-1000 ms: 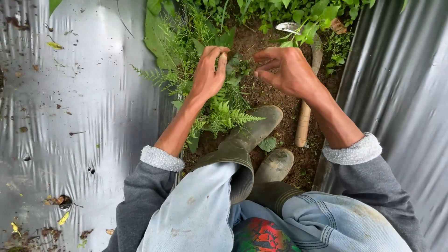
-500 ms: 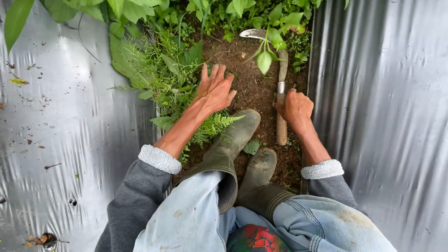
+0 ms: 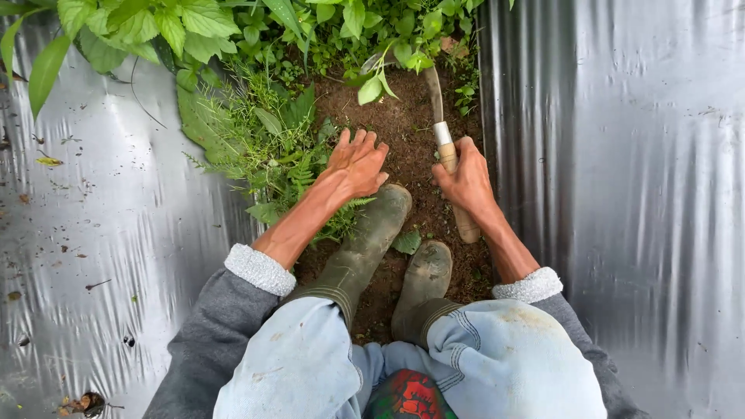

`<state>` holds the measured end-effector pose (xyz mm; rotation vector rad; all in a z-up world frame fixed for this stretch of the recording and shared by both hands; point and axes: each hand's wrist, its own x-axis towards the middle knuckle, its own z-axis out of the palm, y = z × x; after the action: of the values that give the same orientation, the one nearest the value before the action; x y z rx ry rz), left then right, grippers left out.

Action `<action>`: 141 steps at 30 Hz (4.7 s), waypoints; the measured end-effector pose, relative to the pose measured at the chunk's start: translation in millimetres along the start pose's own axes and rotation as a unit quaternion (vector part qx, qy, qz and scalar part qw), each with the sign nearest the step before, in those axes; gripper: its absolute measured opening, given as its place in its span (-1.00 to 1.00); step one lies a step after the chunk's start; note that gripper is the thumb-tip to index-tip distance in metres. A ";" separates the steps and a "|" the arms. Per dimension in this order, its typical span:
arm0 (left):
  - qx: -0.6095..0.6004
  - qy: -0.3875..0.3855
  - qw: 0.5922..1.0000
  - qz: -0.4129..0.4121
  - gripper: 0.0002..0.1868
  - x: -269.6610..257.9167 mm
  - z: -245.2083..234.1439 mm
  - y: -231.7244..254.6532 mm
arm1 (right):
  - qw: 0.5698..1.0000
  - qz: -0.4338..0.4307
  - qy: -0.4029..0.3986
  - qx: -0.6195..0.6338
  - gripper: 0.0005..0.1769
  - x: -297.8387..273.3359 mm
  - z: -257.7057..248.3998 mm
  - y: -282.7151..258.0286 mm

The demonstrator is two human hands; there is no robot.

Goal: The person uses a sickle to cut weeds at the base and pulls them out by hand. They gather the removed weeds into a pile on the ground next to the crop row.

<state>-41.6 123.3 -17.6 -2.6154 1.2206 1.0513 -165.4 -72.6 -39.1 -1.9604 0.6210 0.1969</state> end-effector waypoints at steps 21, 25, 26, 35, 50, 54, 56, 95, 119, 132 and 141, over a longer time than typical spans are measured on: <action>0.072 0.428 0.892 0.123 -0.81 264.9 81.7 71.6 | 0.974 -0.003 0.220 -0.046 -0.70 -4.0 -63.0 -1.3; 0.050 0.381 0.904 0.187 -0.76 262.4 69.2 50.7 | 0.974 0.014 0.224 -0.007 -0.69 -7.4 -43.5 3.1; -0.020 0.362 0.911 0.199 -0.74 255.1 65.2 44.3 | 0.971 0.014 0.239 0.011 -0.70 -9.6 -38.1 6.2; -0.538 0.232 0.802 0.118 -0.69 207.5 67.3 16.2 | 0.966 0.025 0.256 -0.022 -0.69 -7.5 -30.1 28.8; -0.486 0.220 0.844 0.051 -0.76 249.3 76.5 66.1 | 0.968 0.026 0.248 -0.005 -0.70 -13.1 -28.8 31.1; -0.566 0.195 0.800 0.035 -0.36 239.9 66.3 60.6 | 0.969 0.021 0.245 0.025 -0.72 -12.7 -28.1 25.1; -0.578 0.191 0.793 0.035 -0.58 243.6 69.8 62.6 | 0.969 0.028 0.243 0.032 -0.73 -13.0 -28.1 20.8; -0.466 0.361 0.797 0.133 -0.63 306.6 50.5 33.1 | 0.969 0.048 0.241 0.037 -0.71 -11.1 -28.4 26.7; -0.522 0.394 0.720 0.231 -0.93 291.7 87.1 5.3 | 0.967 0.046 0.241 0.068 -0.73 -13.0 -29.3 25.6; -0.368 0.349 0.853 0.121 -0.85 338.0 78.9 19.4 | 0.969 0.047 0.237 0.057 -0.72 -12.0 -28.0 26.6; -0.656 0.273 0.703 -0.033 -0.85 186.2 -1.3 -16.5 | 0.966 0.057 0.249 0.049 -0.69 -9.1 -25.4 26.8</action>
<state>54.5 12.8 -133.6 -4.2249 0.2095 1.5543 -190.0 -101.0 -45.0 -1.8850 1.0494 -0.2623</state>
